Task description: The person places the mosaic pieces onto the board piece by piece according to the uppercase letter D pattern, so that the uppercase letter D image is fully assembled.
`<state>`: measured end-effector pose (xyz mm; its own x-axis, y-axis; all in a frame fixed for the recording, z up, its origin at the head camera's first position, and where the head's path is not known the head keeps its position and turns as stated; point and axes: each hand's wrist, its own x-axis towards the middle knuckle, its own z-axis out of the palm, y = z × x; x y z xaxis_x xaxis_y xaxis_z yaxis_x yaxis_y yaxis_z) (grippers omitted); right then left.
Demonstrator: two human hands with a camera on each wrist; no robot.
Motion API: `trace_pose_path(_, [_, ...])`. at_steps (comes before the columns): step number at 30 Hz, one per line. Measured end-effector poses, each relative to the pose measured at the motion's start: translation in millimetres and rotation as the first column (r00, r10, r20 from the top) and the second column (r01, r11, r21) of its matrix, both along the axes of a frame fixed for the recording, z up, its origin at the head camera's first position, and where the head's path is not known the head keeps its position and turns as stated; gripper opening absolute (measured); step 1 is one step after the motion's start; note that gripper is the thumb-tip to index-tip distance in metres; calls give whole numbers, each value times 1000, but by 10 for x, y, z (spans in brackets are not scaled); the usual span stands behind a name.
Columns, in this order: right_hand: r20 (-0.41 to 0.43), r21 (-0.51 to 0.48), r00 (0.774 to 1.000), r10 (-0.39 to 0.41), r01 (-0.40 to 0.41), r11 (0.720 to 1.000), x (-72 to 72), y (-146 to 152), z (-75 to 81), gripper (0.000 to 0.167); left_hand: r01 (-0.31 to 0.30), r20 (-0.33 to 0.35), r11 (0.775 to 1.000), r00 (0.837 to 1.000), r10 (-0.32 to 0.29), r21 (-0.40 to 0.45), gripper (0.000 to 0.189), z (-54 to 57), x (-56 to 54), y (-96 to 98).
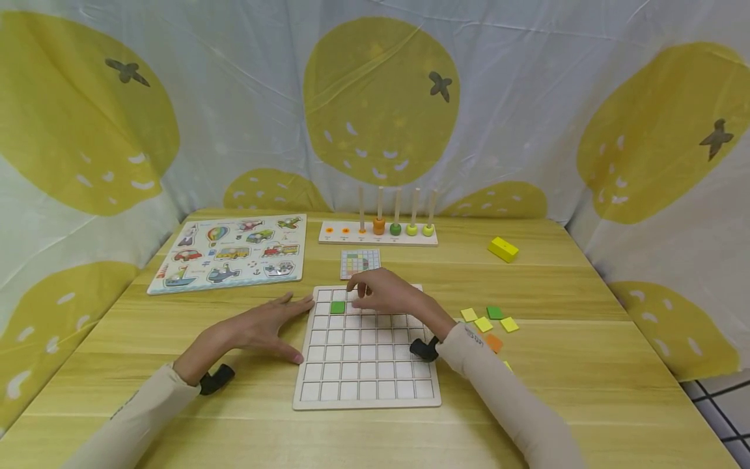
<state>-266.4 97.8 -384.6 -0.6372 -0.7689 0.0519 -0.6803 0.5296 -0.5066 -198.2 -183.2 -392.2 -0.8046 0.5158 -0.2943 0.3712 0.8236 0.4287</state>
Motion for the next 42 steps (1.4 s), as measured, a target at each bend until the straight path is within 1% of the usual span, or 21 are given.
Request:
trace_pose_path(4, [20,-55,999,-36,37,998,12,279,69,32,10,-10,1000,1000,-10,8,106,0,4,-1])
trace_pose_path(7, [33,-76,997,-73,75,994,20,525,107,35,14,-15,1000,1000,-14,14,106,-1,7,-1])
trace_pose_path(13, [20,-83,983,-185,186,979,82,1060,142,38,14,-22,1000,1000,-14,8,107,-9,6,-2])
trace_pose_path(17, [15,-73,968,-250,250,965,137,1413,107,41,11,-22,1000,1000,-11,7,108,-1,7,-2])
trace_pose_path(21, [32,-41,953,-302,303,952,186,1723,49,44,10,-25,1000,1000,-10,12,108,4,1,-5])
trace_pose_path(25, [53,-12,944,-325,326,945,258,1988,7,44,9,-27,1000,1000,-9,14,108,-1,-7,-5])
trace_pose_path(28, [60,4,942,-330,330,944,309,2135,-16,41,9,-24,1000,1000,-9,18,108,-9,-6,-3])
trace_pose_path(30, [72,22,937,-342,341,940,326,2205,-25,40,7,-20,1000,1000,-7,21,108,-12,-3,-5])
trace_pose_path(33, [109,46,933,-344,341,939,336,2276,-31,39,7,-17,1000,1000,-6,25,107,-14,2,-7])
trace_pose_path(35, [142,61,926,-351,346,936,339,2307,-39,38,7,-18,1000,1000,-6,26,107,-13,3,-7])
trace_pose_path(37, [160,70,925,-345,338,938,342,2322,-47,37,7,-20,1000,1000,-6,27,107,-9,3,-8])
trace_pose_path(40, [160,80,924,-347,338,938,344,2332,-71,35,12,-23,999,1000,-11,29,107,-3,5,-7])
trace_pose_path(42, [145,84,928,-344,335,938,341,2327,-86,33,13,-23,999,1000,-13,33,107,2,7,-5])
